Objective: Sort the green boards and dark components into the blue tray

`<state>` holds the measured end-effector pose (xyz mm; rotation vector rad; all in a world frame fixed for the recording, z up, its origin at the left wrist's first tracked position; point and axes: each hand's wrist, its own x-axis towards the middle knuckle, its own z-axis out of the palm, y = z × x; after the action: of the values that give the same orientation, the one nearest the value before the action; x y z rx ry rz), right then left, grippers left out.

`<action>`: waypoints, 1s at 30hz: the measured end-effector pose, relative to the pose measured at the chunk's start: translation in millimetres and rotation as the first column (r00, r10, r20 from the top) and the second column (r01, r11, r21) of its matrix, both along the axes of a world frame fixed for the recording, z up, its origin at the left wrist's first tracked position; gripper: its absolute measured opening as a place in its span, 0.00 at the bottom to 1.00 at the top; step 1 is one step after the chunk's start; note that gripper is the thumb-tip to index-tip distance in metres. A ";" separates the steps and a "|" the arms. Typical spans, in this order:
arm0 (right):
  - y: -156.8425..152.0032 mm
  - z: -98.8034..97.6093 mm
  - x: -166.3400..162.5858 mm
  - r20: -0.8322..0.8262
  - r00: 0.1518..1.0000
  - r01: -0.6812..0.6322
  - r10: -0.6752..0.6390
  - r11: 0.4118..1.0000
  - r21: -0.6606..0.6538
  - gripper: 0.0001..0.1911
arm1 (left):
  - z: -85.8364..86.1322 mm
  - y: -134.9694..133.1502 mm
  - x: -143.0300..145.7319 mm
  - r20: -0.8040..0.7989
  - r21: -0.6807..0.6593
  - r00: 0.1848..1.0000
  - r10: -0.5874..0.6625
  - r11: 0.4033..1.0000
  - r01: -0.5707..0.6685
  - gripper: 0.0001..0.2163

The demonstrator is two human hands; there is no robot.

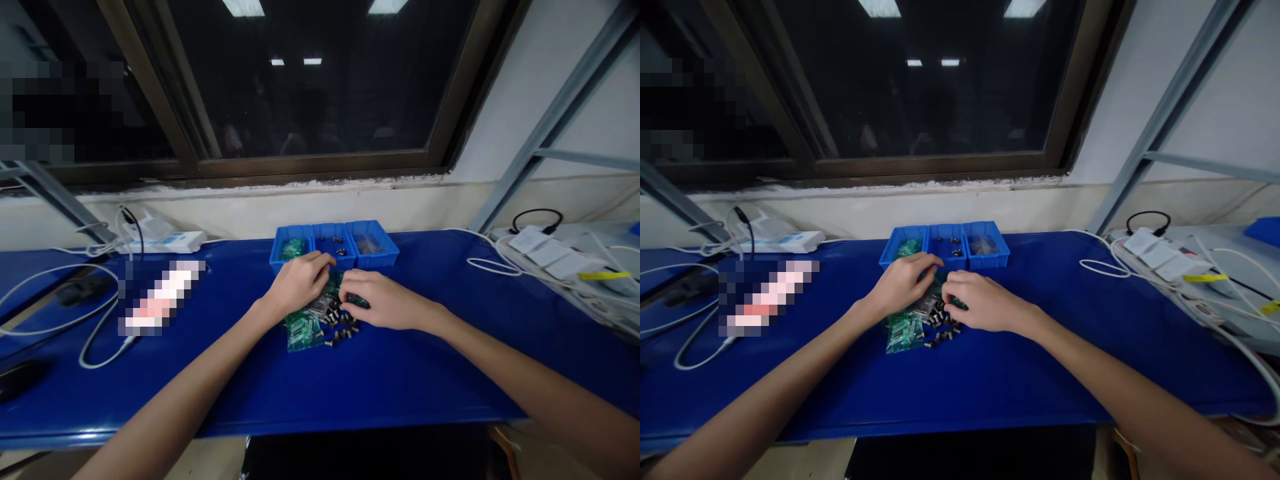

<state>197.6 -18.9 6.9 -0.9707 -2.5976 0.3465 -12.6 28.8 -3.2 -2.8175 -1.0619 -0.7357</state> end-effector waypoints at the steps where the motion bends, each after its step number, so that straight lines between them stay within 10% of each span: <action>1: 0.7 1.7 1.0 -0.037 0.999 0.010 -0.011 1.000 -0.021 0.04 | 0.7 -1.5 0.5 -0.005 0.030 1.000 0.001 1.000 -0.001 0.12; 16: 14.6 -6.9 0.5 -0.481 0.837 0.216 -0.261 0.965 -0.149 0.03 | -2.2 -12.2 1.3 -0.127 0.247 0.984 -0.128 0.956 0.156 0.11; 30: 11.2 -9.9 -4.6 -0.478 0.842 0.188 -0.250 0.967 -0.174 0.05 | -4.6 -9.8 0.1 -0.130 0.280 0.984 -0.125 0.947 0.157 0.13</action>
<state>193.0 -7.7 -3.0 -1.0436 -1.9952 0.6094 -12.5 19.0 -7.8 -2.6632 -0.6776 -0.6729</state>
